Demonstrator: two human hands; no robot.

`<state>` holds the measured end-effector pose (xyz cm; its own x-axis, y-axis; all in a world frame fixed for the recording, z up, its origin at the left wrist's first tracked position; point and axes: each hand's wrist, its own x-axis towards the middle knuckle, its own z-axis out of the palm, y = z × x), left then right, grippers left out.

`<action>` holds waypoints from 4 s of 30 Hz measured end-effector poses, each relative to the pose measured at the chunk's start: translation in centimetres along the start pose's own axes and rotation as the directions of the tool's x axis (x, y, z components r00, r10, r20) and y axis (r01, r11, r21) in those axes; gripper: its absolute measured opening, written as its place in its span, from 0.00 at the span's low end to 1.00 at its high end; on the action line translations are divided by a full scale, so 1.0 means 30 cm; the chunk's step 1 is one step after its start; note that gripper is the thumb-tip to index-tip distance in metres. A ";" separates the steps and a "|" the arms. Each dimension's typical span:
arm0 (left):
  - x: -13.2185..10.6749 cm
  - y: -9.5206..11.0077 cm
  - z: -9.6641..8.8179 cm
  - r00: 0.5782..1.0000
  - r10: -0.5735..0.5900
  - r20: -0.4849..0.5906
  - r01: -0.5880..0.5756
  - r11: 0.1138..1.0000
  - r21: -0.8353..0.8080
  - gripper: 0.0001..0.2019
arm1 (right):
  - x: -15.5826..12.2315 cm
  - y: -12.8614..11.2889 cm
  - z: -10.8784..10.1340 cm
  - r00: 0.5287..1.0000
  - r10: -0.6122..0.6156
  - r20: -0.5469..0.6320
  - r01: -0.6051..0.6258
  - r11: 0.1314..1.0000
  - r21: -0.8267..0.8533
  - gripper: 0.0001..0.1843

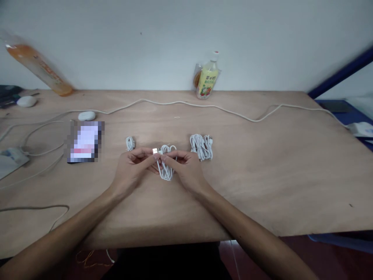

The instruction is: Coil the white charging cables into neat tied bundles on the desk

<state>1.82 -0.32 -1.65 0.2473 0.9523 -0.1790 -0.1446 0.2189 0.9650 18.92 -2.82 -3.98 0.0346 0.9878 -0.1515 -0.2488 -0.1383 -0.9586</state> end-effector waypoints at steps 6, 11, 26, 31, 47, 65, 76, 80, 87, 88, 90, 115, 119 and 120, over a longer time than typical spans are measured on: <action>0.003 -0.001 -0.001 1.000 0.009 0.010 -0.009 1.000 0.010 0.17 | 0.002 0.001 -0.002 1.000 -0.009 0.004 0.009 1.000 -0.015 0.10; 0.001 -0.004 -0.002 1.000 0.011 0.010 -0.012 1.000 0.015 0.15 | 0.000 0.003 -0.004 1.000 -0.014 0.009 0.014 1.000 -0.023 0.09; 0.004 -0.007 -0.008 0.999 0.026 0.026 -0.027 0.999 0.024 0.13 | 0.001 0.001 -0.007 0.998 -0.060 -0.009 0.059 0.997 -0.049 0.07; 0.009 -0.005 -0.007 1.000 0.003 0.025 -0.003 1.000 -0.007 0.12 | 0.000 -0.003 -0.004 0.997 -0.073 -0.019 0.072 0.996 -0.055 0.05; 0.003 0.004 -0.006 1.000 -0.016 0.016 0.016 0.999 0.028 0.12 | 0.000 -0.007 -0.001 0.997 -0.073 -0.034 0.071 0.996 -0.061 0.05; 0.006 0.000 -0.011 1.000 0.009 0.014 -0.010 0.997 0.071 0.12 | -0.003 -0.006 -0.006 0.997 -0.070 -0.024 0.068 0.995 -0.077 0.06; 0.003 0.002 -0.010 1.000 0.023 0.011 -0.024 0.995 0.092 0.12 | -0.001 -0.003 -0.005 0.997 -0.078 -0.018 0.076 0.993 -0.087 0.07; 0.005 -0.001 -0.013 0.999 0.032 0.011 -0.033 0.993 0.114 0.13 | -0.001 -0.003 -0.008 0.997 -0.075 -0.018 0.073 0.992 -0.099 0.08; 0.005 0.000 -0.012 1.000 0.029 0.010 -0.029 0.996 0.088 0.11 | -0.003 -0.005 -0.006 0.998 -0.067 -0.018 0.065 0.994 -0.089 0.07; 0.005 0.000 -0.012 0.999 0.031 0.011 -0.031 0.996 0.087 0.11 | -0.004 -0.006 -0.006 0.998 -0.065 -0.020 0.063 0.994 -0.089 0.07; 0.005 -0.001 -0.013 0.999 0.036 0.013 -0.037 0.995 0.093 0.11 | -0.004 -0.006 -0.006 0.998 -0.061 -0.020 0.059 0.994 -0.094 0.07; 0.008 -0.003 -0.014 0.999 0.035 0.021 -0.036 0.996 0.087 0.10 | 0.000 -0.006 -0.005 0.998 -0.053 -0.025 0.052 0.996 -0.066 0.07; 0.007 -0.001 -0.012 0.998 0.048 0.029 -0.049 0.997 0.061 0.09 | 0.000 -0.004 -0.003 0.998 -0.054 -0.031 0.052 0.997 -0.061 0.08; 0.007 -0.001 -0.011 0.998 0.053 0.031 -0.055 0.997 0.055 0.08 | 0.000 -0.004 -0.003 0.998 -0.053 -0.031 0.052 0.997 -0.056 0.08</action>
<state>1.56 -0.07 -1.78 0.2691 0.9554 -0.1216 -0.1050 0.1546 0.9824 19.04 -2.81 -3.89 0.0778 0.9912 -0.1075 -0.1920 -0.0909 -0.9772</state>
